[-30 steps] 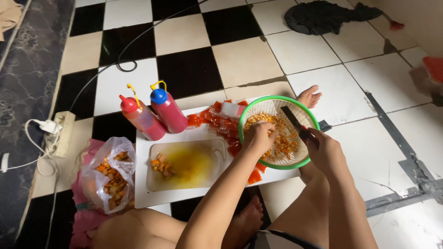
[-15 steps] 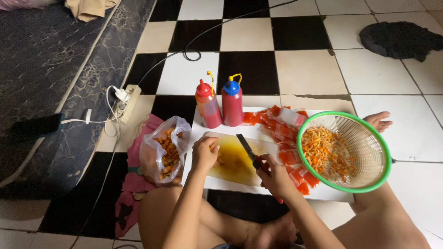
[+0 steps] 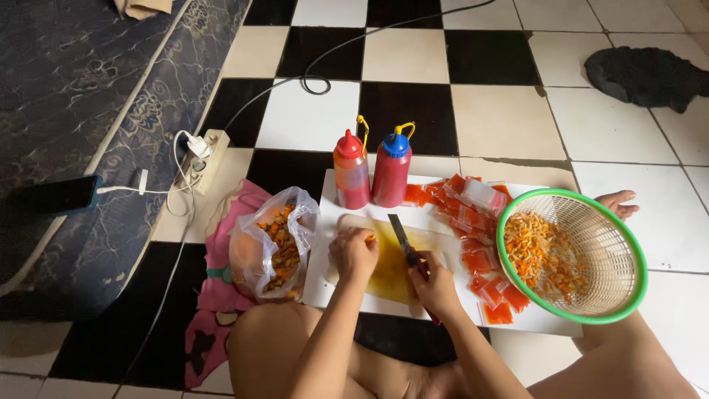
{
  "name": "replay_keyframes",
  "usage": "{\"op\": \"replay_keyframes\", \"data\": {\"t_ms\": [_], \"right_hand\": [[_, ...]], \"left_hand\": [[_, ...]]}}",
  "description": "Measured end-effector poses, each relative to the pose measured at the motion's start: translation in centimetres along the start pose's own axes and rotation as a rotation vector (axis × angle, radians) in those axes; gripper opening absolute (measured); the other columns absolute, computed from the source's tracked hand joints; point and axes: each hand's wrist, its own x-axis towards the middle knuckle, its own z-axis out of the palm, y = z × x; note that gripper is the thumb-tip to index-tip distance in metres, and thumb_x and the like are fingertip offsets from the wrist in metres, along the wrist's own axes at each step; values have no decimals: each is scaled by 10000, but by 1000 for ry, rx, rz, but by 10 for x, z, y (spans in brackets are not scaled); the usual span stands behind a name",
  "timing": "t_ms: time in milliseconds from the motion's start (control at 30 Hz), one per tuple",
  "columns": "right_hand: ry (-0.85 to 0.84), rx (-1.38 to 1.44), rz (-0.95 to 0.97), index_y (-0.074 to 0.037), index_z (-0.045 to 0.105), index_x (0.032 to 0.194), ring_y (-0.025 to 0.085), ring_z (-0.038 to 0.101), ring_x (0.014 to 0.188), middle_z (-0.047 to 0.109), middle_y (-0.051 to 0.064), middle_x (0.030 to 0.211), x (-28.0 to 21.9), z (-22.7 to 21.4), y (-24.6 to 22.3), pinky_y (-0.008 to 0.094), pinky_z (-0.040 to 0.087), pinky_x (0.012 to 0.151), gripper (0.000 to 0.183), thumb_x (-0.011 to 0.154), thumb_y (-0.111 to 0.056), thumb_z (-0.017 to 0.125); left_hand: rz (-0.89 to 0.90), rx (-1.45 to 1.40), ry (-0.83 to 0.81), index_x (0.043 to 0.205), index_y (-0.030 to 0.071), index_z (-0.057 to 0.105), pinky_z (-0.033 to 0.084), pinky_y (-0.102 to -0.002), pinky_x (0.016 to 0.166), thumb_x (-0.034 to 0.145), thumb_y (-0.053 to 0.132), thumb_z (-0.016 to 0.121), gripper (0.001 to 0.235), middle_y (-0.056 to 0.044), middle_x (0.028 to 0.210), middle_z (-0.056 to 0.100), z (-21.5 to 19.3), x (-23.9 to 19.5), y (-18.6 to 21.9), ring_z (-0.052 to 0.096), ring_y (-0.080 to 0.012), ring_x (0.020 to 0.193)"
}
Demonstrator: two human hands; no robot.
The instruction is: The person uses a knife to chop small fried food items on a white cutting board. They then pick up the chopped pieces and place them into a green plastic basket sitting on the floor.
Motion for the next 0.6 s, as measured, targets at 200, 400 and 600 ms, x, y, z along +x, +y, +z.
{"op": "replay_keyframes", "data": {"t_ms": [200, 400, 600], "right_hand": [[-21, 188, 13, -60, 565, 1287, 347, 729, 776, 698, 216, 933, 12, -8, 20, 434, 595, 667, 408, 899, -145, 659], [26, 223, -12, -16, 550, 1281, 265, 704, 536, 669, 193, 854, 18, -20, 45, 349, 585, 495, 408, 890, -89, 645], [60, 128, -26, -43, 564, 1265, 247, 694, 490, 669, 169, 822, 13, -14, 40, 336, 572, 453, 380, 900, -120, 640]], "left_hand": [[154, -121, -20, 740, 348, 713, 463, -405, 830, 707, 330, 720, 39, 114, 685, 667, -3, -13, 34, 688, -189, 709], [93, -280, 19, 820, 257, 729, 529, -378, 717, 706, 202, 744, 127, 38, 719, 713, -6, -2, 8, 698, -255, 738], [299, -202, -2, 742, 264, 735, 518, -348, 768, 644, 165, 824, 165, 71, 726, 712, -40, -4, 36, 692, -191, 829]]}}
